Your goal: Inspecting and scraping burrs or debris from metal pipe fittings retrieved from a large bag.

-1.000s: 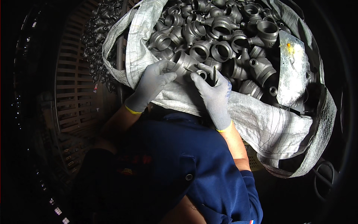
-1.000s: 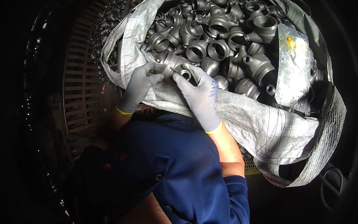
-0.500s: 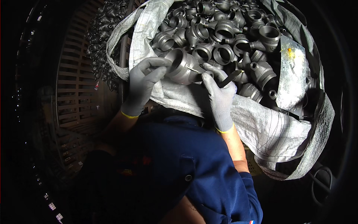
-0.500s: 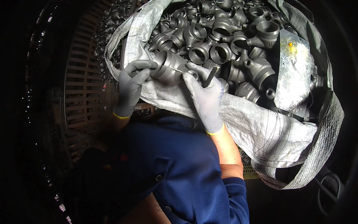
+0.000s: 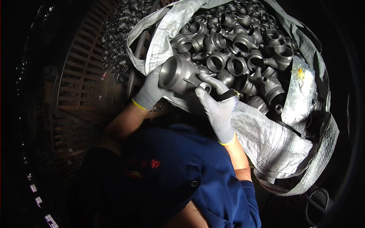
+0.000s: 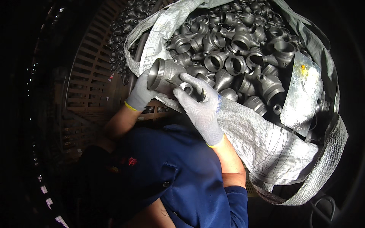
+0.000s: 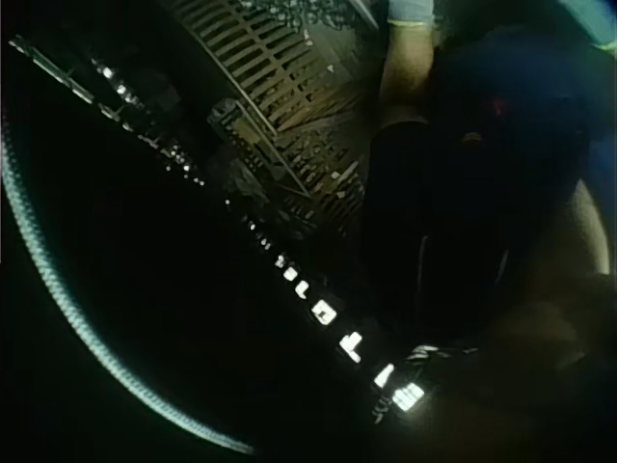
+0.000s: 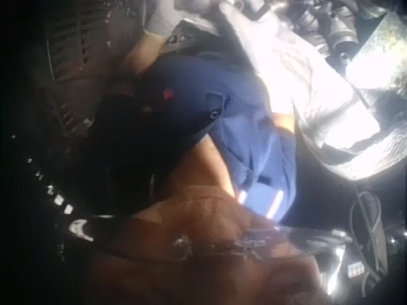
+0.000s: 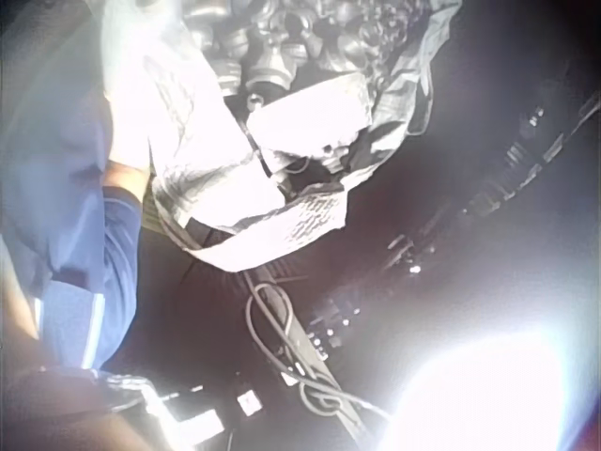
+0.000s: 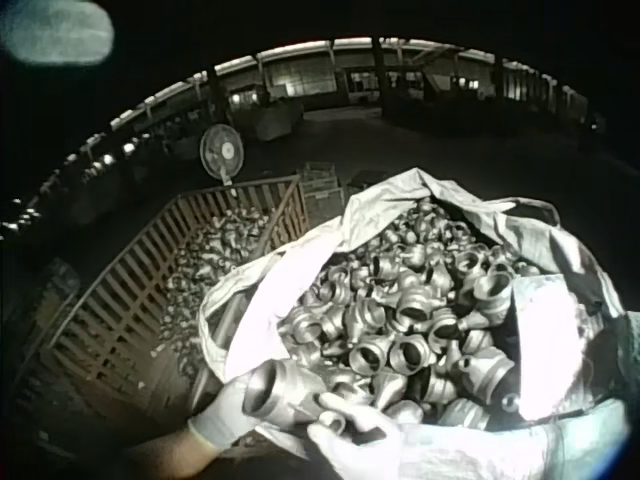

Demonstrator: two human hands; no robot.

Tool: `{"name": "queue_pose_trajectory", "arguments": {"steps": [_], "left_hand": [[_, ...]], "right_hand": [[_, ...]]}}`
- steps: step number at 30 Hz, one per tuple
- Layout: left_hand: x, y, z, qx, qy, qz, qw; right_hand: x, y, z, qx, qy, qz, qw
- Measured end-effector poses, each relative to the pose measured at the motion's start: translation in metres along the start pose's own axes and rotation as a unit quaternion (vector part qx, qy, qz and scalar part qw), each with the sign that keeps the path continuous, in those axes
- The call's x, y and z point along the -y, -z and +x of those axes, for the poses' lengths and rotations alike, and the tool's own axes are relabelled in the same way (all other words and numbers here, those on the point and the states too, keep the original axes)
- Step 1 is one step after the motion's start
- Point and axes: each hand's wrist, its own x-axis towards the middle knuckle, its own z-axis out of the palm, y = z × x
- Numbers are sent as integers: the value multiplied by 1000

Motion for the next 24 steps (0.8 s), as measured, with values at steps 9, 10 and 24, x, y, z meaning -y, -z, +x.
{"name": "queue_pose_trajectory", "arguments": {"steps": [9, 10, 24], "left_hand": [[8, -4, -15, 51, -55, -93, 993], [6, -5, -19, 38, -112, 117, 986], [-77, 52, -156, -166, -345, 438, 814]], "right_hand": [[-4, -13, -17, 31, 150, -121, 981], [0, -11, -20, 27, 114, -77, 990], [33, -83, -38, 49, -31, 118, 991]]}}
